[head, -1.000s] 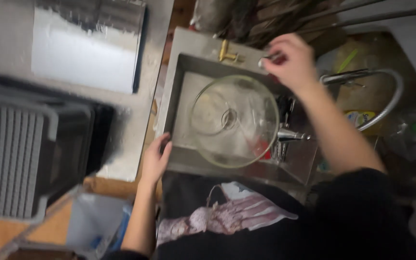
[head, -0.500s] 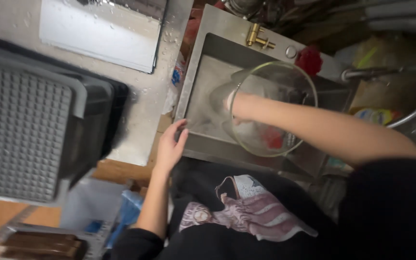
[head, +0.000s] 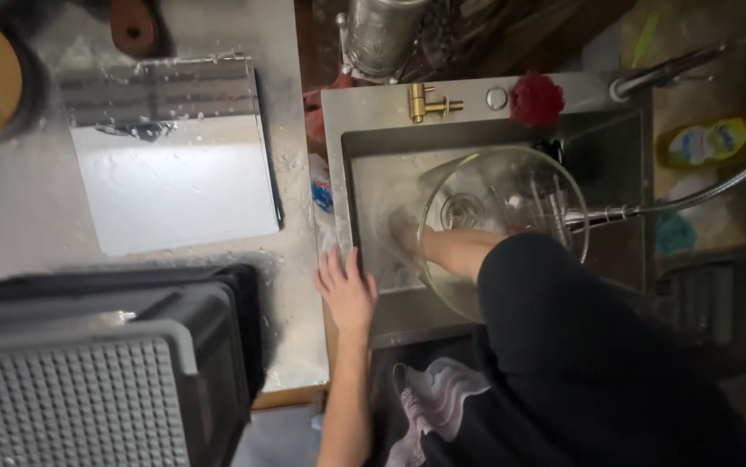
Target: Wash a large glass container and its components in a sink.
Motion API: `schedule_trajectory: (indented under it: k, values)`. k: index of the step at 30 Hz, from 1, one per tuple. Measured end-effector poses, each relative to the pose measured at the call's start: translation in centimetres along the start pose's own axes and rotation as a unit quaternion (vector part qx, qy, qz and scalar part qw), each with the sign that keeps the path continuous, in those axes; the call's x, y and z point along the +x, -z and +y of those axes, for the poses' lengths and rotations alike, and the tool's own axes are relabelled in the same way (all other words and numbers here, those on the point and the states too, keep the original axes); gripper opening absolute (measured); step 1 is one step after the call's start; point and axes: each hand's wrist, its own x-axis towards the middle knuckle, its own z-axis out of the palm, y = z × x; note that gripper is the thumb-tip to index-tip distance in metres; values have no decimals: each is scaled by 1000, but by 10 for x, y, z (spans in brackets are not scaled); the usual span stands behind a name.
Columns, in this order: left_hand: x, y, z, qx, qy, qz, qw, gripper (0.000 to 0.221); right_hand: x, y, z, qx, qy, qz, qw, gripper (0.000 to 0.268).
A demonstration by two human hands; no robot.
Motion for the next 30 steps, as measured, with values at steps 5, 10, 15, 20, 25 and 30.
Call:
schedule_trajectory:
  k: [5, 10, 15, 20, 25, 30]
  values:
    - [1, -1, 5, 51, 41, -15, 998, 59, -16, 0, -6, -40, 48, -36, 997, 19]
    - [5, -3, 6, 47, 42, -30, 998, 64, -42, -7, 10, -89, 89, -85, 988, 17]
    - [14, -6, 3, 48, 59, -34, 997, 74, -150, 114, 60, 218, 63, 24, 974, 17]
    - [8, -4, 4, 58, 58, -39, 996, 80, -39, 58, 215, 129, -77, 344, 927, 43]
    - [14, -9, 2, 66, 72, -47, 994, 80, 20, 19, 217, 55, -89, 284, 953, 60]
    - [10, -7, 3, 55, 73, -54, 994, 78, -20, 10, 213, 112, -115, 375, 913, 44]
